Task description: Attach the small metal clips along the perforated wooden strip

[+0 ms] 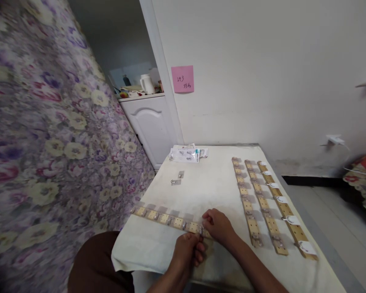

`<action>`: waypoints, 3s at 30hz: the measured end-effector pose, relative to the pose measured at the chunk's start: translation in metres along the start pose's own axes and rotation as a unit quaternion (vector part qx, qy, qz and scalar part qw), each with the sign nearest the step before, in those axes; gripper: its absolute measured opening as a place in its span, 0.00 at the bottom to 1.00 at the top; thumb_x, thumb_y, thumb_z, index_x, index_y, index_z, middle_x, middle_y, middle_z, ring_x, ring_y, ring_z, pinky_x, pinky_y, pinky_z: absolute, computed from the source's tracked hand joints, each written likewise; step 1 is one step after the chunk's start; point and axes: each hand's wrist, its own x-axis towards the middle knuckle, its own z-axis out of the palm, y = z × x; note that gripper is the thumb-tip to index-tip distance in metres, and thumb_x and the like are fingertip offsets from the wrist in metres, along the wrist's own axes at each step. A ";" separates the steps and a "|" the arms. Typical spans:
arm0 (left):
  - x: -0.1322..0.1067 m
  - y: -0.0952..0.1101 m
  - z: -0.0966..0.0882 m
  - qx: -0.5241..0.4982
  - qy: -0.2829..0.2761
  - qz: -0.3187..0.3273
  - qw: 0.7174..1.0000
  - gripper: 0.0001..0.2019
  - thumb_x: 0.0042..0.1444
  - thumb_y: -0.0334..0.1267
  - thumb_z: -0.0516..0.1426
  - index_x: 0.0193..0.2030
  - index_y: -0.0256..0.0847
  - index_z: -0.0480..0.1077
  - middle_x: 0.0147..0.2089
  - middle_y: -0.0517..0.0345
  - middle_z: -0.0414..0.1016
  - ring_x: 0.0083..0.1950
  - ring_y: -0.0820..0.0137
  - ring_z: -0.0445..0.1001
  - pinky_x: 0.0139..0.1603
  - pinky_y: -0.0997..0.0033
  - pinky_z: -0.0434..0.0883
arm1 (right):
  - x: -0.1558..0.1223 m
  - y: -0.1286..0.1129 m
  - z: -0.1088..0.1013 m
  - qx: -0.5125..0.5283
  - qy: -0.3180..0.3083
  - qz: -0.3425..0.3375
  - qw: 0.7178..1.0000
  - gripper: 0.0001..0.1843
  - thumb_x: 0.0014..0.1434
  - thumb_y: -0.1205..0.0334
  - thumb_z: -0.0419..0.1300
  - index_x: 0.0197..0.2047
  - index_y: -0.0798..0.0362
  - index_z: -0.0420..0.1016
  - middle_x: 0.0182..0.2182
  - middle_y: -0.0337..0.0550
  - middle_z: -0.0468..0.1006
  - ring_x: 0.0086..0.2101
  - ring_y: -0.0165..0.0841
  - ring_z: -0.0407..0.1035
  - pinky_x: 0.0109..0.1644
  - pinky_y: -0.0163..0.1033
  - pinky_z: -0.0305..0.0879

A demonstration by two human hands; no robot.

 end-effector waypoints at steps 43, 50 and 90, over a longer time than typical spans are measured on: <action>0.000 -0.002 -0.004 0.002 -0.034 -0.005 0.999 0.15 0.44 0.51 0.55 0.26 0.39 0.62 0.14 0.63 0.69 0.11 0.77 0.63 0.13 0.78 0.53 | 0.001 0.000 -0.003 0.067 -0.035 0.033 0.997 0.23 0.38 0.64 0.65 0.42 0.53 0.72 0.32 0.39 0.74 0.30 0.30 0.66 0.34 0.34 0.61; 0.002 -0.006 -0.006 -0.006 -0.036 -0.013 0.999 0.14 0.46 0.49 0.53 0.28 0.39 0.62 0.15 0.63 0.69 0.12 0.76 0.64 0.14 0.78 0.54 | -0.001 0.005 -0.048 0.123 0.026 -0.009 0.992 0.14 0.50 0.65 0.55 0.42 0.54 0.71 0.32 0.41 0.74 0.32 0.31 0.68 0.38 0.36 0.65; 0.166 0.159 -0.104 0.585 0.198 0.282 0.734 0.10 0.53 0.30 0.49 0.39 0.39 0.68 0.40 0.50 0.74 0.41 0.66 0.70 0.40 0.70 0.60 | -0.003 0.015 -0.010 -0.023 0.012 0.030 0.999 0.10 0.48 0.68 0.51 0.33 0.49 0.70 0.27 0.36 0.73 0.30 0.29 0.66 0.33 0.32 0.55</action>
